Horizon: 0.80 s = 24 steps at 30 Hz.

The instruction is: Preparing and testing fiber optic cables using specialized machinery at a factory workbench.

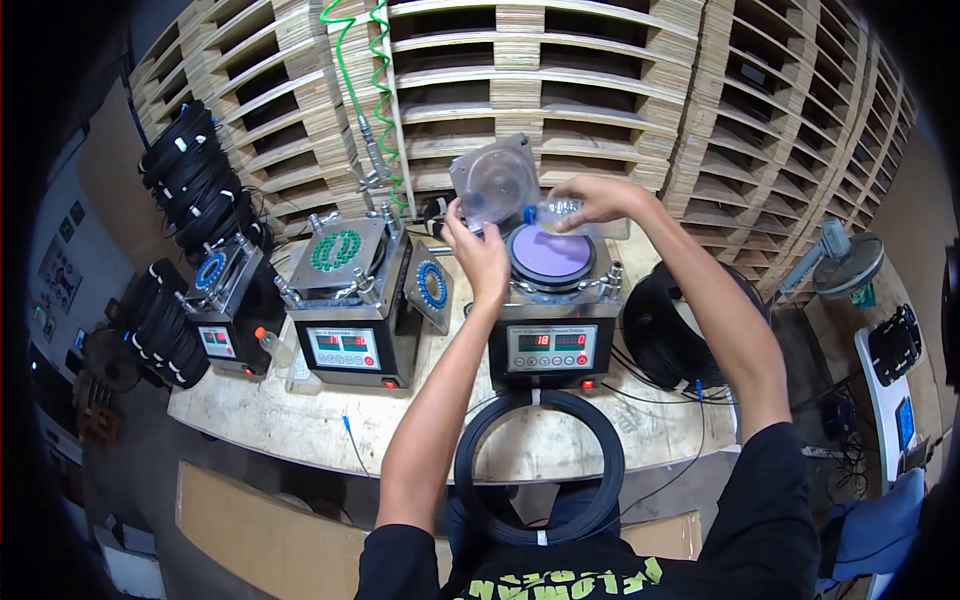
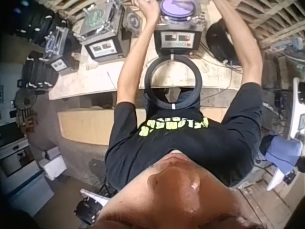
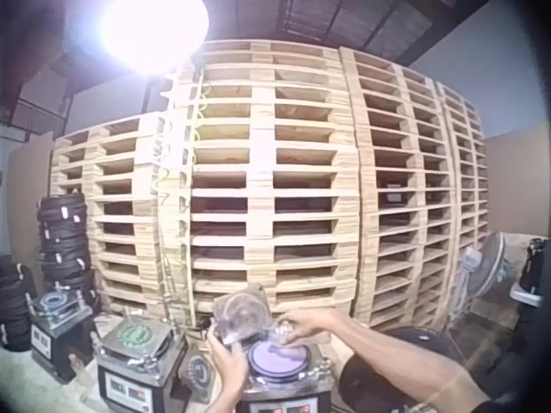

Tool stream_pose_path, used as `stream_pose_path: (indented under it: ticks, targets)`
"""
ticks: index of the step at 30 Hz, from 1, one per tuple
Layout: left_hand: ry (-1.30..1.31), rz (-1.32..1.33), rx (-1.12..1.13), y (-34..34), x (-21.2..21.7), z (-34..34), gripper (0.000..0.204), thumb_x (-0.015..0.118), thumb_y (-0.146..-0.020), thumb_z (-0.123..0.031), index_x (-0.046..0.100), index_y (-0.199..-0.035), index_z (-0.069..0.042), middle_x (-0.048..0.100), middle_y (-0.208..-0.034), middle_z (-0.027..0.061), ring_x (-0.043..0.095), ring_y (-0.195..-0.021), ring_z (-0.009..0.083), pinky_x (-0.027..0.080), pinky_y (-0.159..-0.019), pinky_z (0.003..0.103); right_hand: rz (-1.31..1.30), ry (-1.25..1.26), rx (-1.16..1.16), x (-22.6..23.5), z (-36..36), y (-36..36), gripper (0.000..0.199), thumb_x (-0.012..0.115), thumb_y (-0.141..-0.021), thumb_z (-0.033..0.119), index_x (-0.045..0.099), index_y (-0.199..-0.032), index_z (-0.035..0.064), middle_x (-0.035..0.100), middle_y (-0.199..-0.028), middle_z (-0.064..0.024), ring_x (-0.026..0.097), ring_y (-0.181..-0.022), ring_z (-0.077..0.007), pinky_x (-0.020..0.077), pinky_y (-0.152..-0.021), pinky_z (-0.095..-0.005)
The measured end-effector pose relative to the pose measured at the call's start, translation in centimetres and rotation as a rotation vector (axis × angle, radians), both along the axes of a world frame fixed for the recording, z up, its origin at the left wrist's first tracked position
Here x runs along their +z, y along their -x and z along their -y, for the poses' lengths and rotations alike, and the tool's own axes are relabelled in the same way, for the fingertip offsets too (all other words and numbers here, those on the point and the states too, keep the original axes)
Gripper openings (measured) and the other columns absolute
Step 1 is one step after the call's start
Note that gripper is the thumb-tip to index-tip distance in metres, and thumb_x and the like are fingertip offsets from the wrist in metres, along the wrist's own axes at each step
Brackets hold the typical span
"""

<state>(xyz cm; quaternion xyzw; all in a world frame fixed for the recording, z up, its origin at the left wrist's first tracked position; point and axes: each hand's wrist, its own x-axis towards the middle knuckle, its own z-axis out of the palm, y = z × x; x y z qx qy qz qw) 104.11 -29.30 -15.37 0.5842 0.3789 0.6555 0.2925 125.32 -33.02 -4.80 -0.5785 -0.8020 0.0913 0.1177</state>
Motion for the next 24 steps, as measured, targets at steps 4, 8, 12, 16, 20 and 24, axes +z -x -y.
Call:
stream_pose_path:
  ticks: [4,8,12,16,20,24]
  targets:
    - [-0.275,-0.104,0.162,0.8,1.9,1.0,0.043,0.060,-0.091,-0.007,0.049,-0.132,-0.001,0.050,-0.126,0.0212,0.050,-0.119,0.0380,0.036,-0.107,0.045,-0.734,-0.084,-0.082,-1.0,4.6,0.9,0.070,0.082,-0.082,0.040,0.055,-0.134,0.0012,0.062,-0.128,-0.0157,0.059,-0.120,-0.0271,0.0465,-0.101,-0.0358]
    - [-0.241,-0.117,-0.498,1.1,5.8,2.5,0.056,0.069,-0.093,-0.023,0.048,-0.140,-0.003,0.063,-0.117,0.0188,0.064,-0.102,0.0279,0.050,-0.090,0.038,-1.141,-0.340,-0.092,-1.8,6.8,3.7,0.071,0.085,-0.080,0.024,0.047,-0.136,0.0014,0.061,-0.125,-0.0147,0.059,-0.116,-0.0237,0.0486,-0.098,-0.0363]
    - [-0.208,-0.415,-0.617,2.4,7.6,3.9,0.079,0.081,-0.083,-0.028,0.043,-0.148,-0.005,0.065,-0.118,0.0208,0.066,-0.099,0.0221,0.054,-0.085,0.035,-1.296,-0.352,-0.077,-2.3,7.0,6.3,0.078,0.089,-0.076,0.026,0.045,-0.135,0.0012,0.061,-0.119,-0.0158,0.059,-0.114,-0.0223,0.0509,-0.094,-0.0356]
    - [-0.122,-0.217,-0.665,5.3,8.6,3.8,0.079,0.081,-0.081,-0.012,0.040,-0.148,-0.003,0.066,-0.118,0.0186,0.067,-0.099,0.0202,0.055,-0.086,0.033,-1.035,-0.506,-0.065,-2.4,7.0,6.5,0.062,0.081,-0.085,0.036,0.054,-0.132,0.0067,0.061,-0.117,-0.0119,0.059,-0.109,-0.0199,0.0525,-0.088,-0.0334]
    - [-0.091,-0.046,-0.436,9.7,5.5,2.1,0.067,0.077,-0.080,-0.004,0.039,-0.135,0.001,0.065,-0.117,0.0160,0.066,-0.104,0.0195,0.054,-0.088,0.033,-0.794,-0.675,-0.298,-6.1,4.9,4.1,0.037,0.072,-0.089,0.018,0.063,-0.124,0.0070,0.067,-0.096,-0.0106,0.061,-0.088,-0.0150,0.0517,-0.076,-0.0295]
    - [0.005,-0.331,-0.112,13.1,-4.4,-0.2,0.067,0.080,-0.070,-0.004,0.037,-0.121,-0.002,0.061,-0.110,0.0209,0.065,-0.103,0.0336,0.051,-0.090,0.041,-0.808,-0.538,-0.353,-9.6,3.8,1.4,0.032,0.061,-0.086,0.000,0.066,-0.117,0.0049,0.068,-0.102,-0.0051,0.058,-0.085,-0.0131,0.0487,-0.073,-0.0290]
